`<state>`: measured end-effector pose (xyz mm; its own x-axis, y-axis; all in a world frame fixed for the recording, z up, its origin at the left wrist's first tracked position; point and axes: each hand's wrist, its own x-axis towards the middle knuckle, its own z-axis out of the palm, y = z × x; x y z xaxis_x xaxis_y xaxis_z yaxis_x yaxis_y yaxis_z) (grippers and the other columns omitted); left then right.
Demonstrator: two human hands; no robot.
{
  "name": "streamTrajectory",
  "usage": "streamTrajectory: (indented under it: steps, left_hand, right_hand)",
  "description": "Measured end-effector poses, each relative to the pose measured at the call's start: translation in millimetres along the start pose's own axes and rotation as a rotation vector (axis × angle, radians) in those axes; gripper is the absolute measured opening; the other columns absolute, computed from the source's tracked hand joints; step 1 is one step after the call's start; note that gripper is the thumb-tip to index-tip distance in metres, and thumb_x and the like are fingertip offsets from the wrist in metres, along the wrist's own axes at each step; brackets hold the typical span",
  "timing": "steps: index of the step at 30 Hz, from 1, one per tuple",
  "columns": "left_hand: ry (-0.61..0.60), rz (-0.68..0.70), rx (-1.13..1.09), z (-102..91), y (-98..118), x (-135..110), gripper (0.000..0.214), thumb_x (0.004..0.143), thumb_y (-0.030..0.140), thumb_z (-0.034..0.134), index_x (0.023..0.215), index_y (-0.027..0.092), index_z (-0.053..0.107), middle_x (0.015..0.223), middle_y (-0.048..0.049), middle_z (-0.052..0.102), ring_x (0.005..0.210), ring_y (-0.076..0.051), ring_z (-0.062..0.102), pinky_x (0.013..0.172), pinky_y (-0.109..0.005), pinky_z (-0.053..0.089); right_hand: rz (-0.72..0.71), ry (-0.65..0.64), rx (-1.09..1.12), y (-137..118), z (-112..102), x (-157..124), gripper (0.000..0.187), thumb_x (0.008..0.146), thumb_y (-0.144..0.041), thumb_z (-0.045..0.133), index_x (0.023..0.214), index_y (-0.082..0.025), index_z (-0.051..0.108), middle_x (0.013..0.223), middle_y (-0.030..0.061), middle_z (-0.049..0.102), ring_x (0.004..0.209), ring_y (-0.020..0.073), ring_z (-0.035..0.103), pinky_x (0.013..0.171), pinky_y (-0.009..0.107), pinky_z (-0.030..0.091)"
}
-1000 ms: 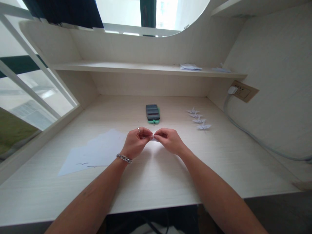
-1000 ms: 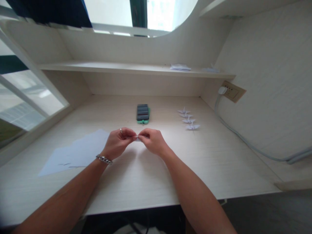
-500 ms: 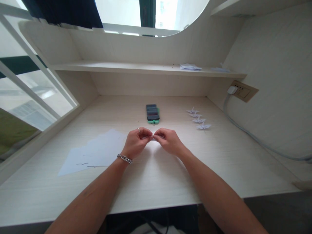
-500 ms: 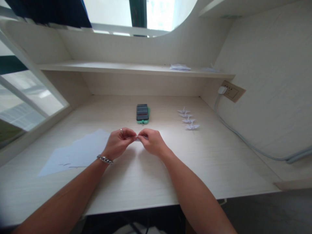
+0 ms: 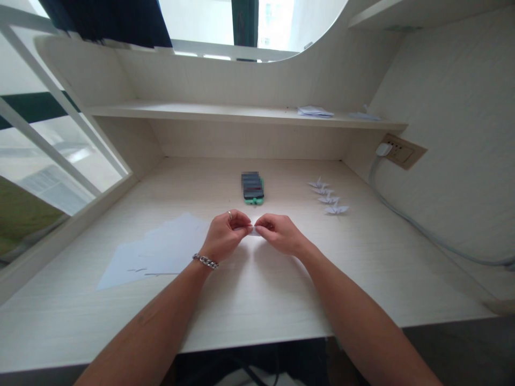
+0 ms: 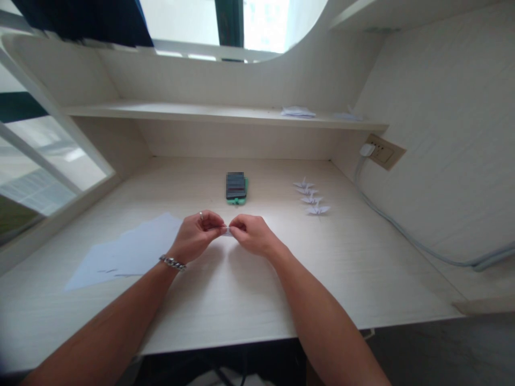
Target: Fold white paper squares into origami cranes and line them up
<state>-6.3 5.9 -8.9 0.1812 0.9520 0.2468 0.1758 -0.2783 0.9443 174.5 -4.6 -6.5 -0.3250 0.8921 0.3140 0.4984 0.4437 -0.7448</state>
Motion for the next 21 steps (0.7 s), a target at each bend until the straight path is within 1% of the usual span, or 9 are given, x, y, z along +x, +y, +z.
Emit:
streamTrajectory:
  steps: [2, 5, 9, 12, 17, 21]
  left_hand:
    - [-0.014, 0.002, 0.000, -0.1, -0.3, -0.2, 0.018, 0.063, 0.024, 0.077, 0.073, 0.016, 0.065, 0.072, -0.0030, 0.069, 0.069, -0.016, 0.066, 0.068, -0.028, 0.055]
    - [-0.037, -0.019, -0.019, -0.7, 0.3, 0.5, 0.018, 0.063, 0.022, 0.078, 0.073, 0.015, 0.064, 0.070, -0.0026, 0.069, 0.068, -0.015, 0.065, 0.067, -0.027, 0.054]
    - [-0.026, -0.028, -0.039, -2.8, 1.9, 2.2, 0.018, 0.062, 0.021, 0.078, 0.072, 0.015, 0.064, 0.069, -0.0023, 0.068, 0.066, -0.014, 0.064, 0.065, -0.026, 0.053]
    - [-0.030, -0.006, -0.011, -4.2, 1.3, 2.3, 0.015, 0.064, 0.021, 0.076, 0.071, 0.015, 0.064, 0.070, -0.0024, 0.068, 0.066, -0.014, 0.064, 0.065, -0.026, 0.052]
    - [-0.106, 0.054, 0.146, -4.3, -1.9, 0.8, 0.007, 0.069, 0.020, 0.071, 0.072, 0.016, 0.067, 0.070, -0.0022, 0.068, 0.066, -0.014, 0.063, 0.063, -0.024, 0.050]
    - [-0.139, 0.021, 0.079, -4.5, -1.2, 1.4, 0.008, 0.068, 0.020, 0.071, 0.073, 0.015, 0.067, 0.070, -0.0026, 0.069, 0.066, -0.014, 0.064, 0.063, -0.025, 0.051]
  right_hand:
    - [-0.016, 0.003, -0.013, -0.7, 1.5, -0.3, 0.013, 0.082, -0.024, 0.058, 0.080, -0.018, 0.069, 0.075, 0.0018, 0.069, 0.067, 0.0132, 0.058, 0.062, 0.024, 0.039]
    - [-0.031, 0.000, -0.052, -2.0, 2.0, -0.4, 0.013, 0.082, -0.021, 0.057, 0.078, -0.018, 0.069, 0.072, 0.0016, 0.068, 0.064, 0.0124, 0.056, 0.060, 0.023, 0.038]
    - [-0.020, 0.002, -0.033, -0.4, 0.7, 0.1, 0.016, 0.081, -0.017, 0.054, 0.081, -0.018, 0.070, 0.075, 0.0017, 0.070, 0.066, 0.0126, 0.058, 0.061, 0.023, 0.039]
    - [0.005, 0.021, -0.023, 3.5, 1.8, 0.5, 0.015, 0.082, -0.020, 0.055, 0.083, -0.018, 0.070, 0.076, 0.0022, 0.070, 0.067, 0.0132, 0.059, 0.062, 0.023, 0.040]
    - [-0.009, -0.002, -0.046, 5.5, 6.0, -0.1, 0.013, 0.081, -0.021, 0.057, 0.080, -0.018, 0.069, 0.076, 0.0023, 0.070, 0.068, 0.0131, 0.059, 0.063, 0.023, 0.040]
    - [-0.030, -0.003, -0.078, 1.3, 3.4, -0.8, 0.013, 0.080, -0.018, 0.056, 0.078, -0.018, 0.069, 0.073, 0.0013, 0.069, 0.065, 0.0113, 0.056, 0.061, 0.022, 0.038]
